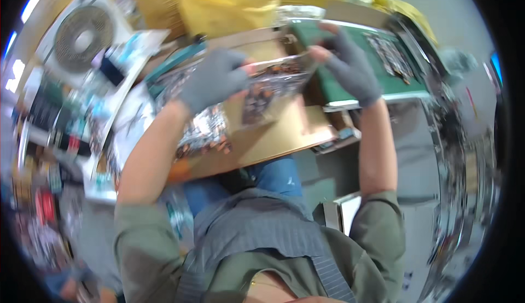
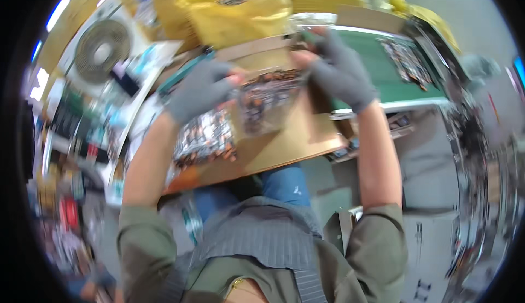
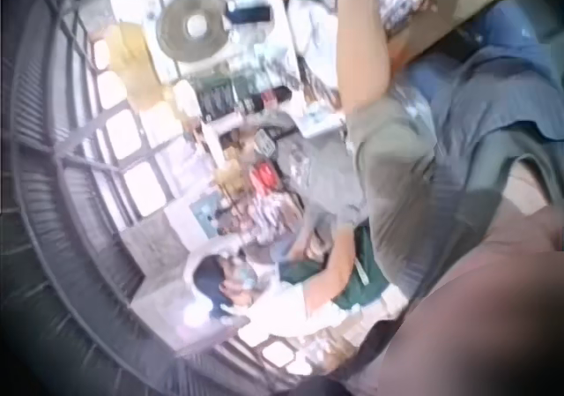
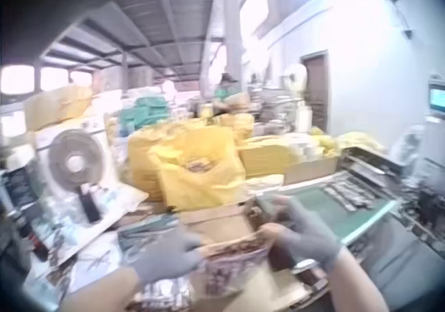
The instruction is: Collecting, organizing, and bagging small metal components at a warehouse workstation using a sealing tool.
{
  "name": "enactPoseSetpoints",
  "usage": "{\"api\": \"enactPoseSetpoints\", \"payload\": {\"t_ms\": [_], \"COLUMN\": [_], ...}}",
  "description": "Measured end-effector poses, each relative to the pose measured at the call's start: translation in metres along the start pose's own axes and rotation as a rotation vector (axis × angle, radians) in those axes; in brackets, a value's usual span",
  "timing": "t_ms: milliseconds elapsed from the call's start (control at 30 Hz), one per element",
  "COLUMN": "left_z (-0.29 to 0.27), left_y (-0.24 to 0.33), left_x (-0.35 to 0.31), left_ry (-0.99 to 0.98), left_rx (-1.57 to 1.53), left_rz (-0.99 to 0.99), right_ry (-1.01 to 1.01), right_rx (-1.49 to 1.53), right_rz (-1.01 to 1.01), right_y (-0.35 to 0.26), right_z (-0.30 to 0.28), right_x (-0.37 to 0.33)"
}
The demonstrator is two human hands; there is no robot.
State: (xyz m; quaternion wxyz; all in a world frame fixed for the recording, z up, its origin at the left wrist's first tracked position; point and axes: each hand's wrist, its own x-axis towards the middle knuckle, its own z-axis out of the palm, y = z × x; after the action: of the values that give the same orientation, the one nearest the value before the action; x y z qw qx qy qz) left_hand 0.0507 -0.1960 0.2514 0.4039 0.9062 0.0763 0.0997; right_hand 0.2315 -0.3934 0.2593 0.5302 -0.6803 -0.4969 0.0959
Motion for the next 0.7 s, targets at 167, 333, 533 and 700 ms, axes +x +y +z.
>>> {"api": "enactPoseSetpoints", "payload": {"t_ms": [167,333,533,700], "left_z": [-0.01,-0.015,0.008,-0.018], "left_y": [0.059,0.017,-0.135,-0.21], "left_x": [-0.028,-0.055,-0.082,-0.085], "left_ry": [0.186,0.286,0.387,0.412], "left_rx": [-0.27,-0.421,-0.433,-0.914], "left_rz": [-0.174,-0.021,-0.47,-0.655], "right_ry": [-0.053,-0.097,-0.077,0.14], "right_rx": [-0.42,-0.091,-0.548,-0.512], "right_rz": [-0.529,-0.334,-0.308,0.028], "right_y": [0.013,-0.022,0.079,0.11], "right_z": [0.066,0.094,0.214,0.284], "right_x": [-0.004,0.03,0.119,0.211]}}
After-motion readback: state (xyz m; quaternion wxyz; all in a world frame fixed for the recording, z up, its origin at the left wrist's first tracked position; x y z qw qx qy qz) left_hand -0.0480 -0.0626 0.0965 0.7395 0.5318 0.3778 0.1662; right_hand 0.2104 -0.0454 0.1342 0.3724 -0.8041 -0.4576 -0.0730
